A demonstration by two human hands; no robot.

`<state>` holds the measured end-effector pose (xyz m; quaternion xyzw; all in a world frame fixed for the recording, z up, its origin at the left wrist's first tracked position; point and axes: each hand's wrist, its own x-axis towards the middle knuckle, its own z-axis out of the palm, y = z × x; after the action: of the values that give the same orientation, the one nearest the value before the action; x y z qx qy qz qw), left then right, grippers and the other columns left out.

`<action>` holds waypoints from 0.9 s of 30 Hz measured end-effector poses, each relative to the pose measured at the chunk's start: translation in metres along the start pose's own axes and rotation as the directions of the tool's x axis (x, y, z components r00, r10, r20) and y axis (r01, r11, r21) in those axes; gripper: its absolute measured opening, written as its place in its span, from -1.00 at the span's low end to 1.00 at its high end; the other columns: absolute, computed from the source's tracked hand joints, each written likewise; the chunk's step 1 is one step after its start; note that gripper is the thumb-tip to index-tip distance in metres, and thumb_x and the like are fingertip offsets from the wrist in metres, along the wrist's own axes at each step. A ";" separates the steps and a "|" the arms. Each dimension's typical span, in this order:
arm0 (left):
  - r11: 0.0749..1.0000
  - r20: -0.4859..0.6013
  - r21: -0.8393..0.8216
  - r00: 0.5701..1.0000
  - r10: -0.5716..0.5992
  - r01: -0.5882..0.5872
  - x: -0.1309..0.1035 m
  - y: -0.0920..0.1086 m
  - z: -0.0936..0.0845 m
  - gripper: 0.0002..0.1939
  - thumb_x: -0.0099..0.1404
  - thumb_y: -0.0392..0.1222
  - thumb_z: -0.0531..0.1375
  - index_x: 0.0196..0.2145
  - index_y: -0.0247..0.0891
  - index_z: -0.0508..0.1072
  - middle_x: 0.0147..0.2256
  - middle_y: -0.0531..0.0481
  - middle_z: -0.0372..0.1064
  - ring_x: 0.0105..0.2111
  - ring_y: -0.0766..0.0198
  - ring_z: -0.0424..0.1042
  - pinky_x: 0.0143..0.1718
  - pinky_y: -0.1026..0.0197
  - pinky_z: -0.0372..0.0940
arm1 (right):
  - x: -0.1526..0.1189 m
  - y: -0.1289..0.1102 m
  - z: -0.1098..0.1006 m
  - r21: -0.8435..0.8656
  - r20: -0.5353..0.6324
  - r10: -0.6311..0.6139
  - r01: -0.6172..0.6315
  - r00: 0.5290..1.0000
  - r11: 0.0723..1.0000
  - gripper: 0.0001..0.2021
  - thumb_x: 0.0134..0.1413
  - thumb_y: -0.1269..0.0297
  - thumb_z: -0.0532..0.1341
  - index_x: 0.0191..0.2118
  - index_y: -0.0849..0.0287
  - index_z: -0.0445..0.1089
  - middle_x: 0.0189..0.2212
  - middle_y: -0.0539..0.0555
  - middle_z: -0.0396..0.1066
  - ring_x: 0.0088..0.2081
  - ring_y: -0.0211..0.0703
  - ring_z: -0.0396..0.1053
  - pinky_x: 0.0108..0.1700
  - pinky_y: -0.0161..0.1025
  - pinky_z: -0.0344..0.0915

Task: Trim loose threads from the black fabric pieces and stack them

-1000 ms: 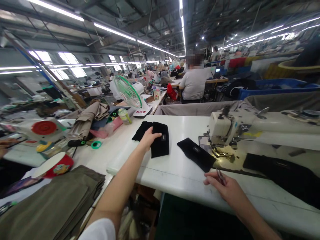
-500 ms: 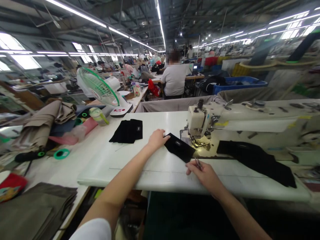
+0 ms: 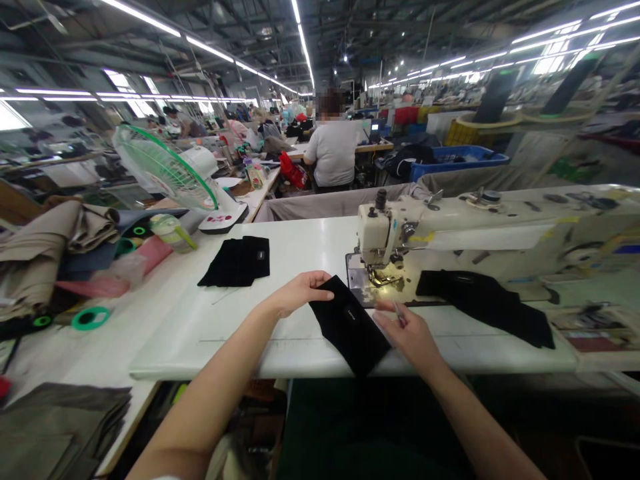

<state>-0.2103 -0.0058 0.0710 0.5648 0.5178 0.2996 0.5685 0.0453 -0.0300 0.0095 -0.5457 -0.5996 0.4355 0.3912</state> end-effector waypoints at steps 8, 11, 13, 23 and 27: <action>0.954 -0.138 -0.297 0.986 -0.091 0.046 -0.006 -0.006 -0.005 -0.68 -0.02 -0.16 0.43 -0.29 -0.29 0.54 -0.40 -0.02 0.53 -0.42 0.27 0.46 -0.36 0.27 0.29 | 0.002 -0.003 -0.001 0.087 0.234 0.087 -0.110 0.968 0.990 -0.71 -0.18 0.13 0.28 -0.33 0.21 0.52 -0.39 0.12 0.54 -0.33 -0.03 0.45 -0.20 -0.14 0.33; 0.958 -0.223 -0.285 0.970 -0.098 0.031 -0.005 -0.009 -0.002 -0.73 0.06 -0.04 0.38 -0.35 -0.27 0.53 -0.48 0.04 0.48 -0.49 0.33 0.41 -0.43 0.30 0.23 | 0.000 -0.006 -0.003 0.133 0.227 0.112 -0.145 0.967 0.981 -0.70 -0.20 0.13 0.30 -0.32 0.21 0.52 -0.39 0.11 0.55 -0.31 -0.02 0.46 -0.17 -0.12 0.33; 0.961 -0.287 -0.278 0.953 -0.097 0.014 -0.004 -0.009 0.001 -0.74 0.09 -0.01 0.36 -0.37 -0.24 0.52 -0.51 0.09 0.45 -0.51 0.35 0.38 -0.46 0.32 0.20 | -0.001 -0.007 -0.005 0.150 0.227 0.121 -0.157 0.966 0.976 -0.70 -0.21 0.13 0.30 -0.32 0.21 0.52 -0.39 0.11 0.55 -0.30 -0.02 0.46 -0.15 -0.11 0.33; 0.968 -0.376 -0.252 0.922 -0.098 0.000 -0.011 -0.006 0.002 -0.76 0.07 -0.06 0.31 -0.34 -0.26 0.56 -0.51 0.04 0.47 -0.53 0.32 0.37 -0.47 0.30 0.20 | -0.003 -0.007 -0.011 0.181 0.218 0.125 -0.167 0.968 0.969 -0.66 -0.18 0.16 0.29 -0.23 0.22 0.53 -0.33 0.10 0.55 -0.29 -0.03 0.45 -0.22 -0.16 0.31; 0.973 -0.386 -0.229 0.920 -0.072 -0.020 -0.014 -0.005 0.001 -0.74 0.06 -0.05 0.31 -0.34 -0.27 0.57 -0.52 0.05 0.45 -0.53 0.32 0.35 -0.47 0.30 0.18 | -0.005 -0.007 -0.011 0.178 0.213 0.164 -0.203 0.963 0.963 -0.63 -0.16 0.16 0.28 -0.18 0.21 0.53 -0.51 0.01 0.45 -0.50 -0.17 0.32 -0.50 -0.27 0.14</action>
<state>-0.2146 -0.0200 0.0694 0.4171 0.5907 0.4563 0.5185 0.0542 -0.0339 0.0199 -0.5119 -0.5355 0.5791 0.3404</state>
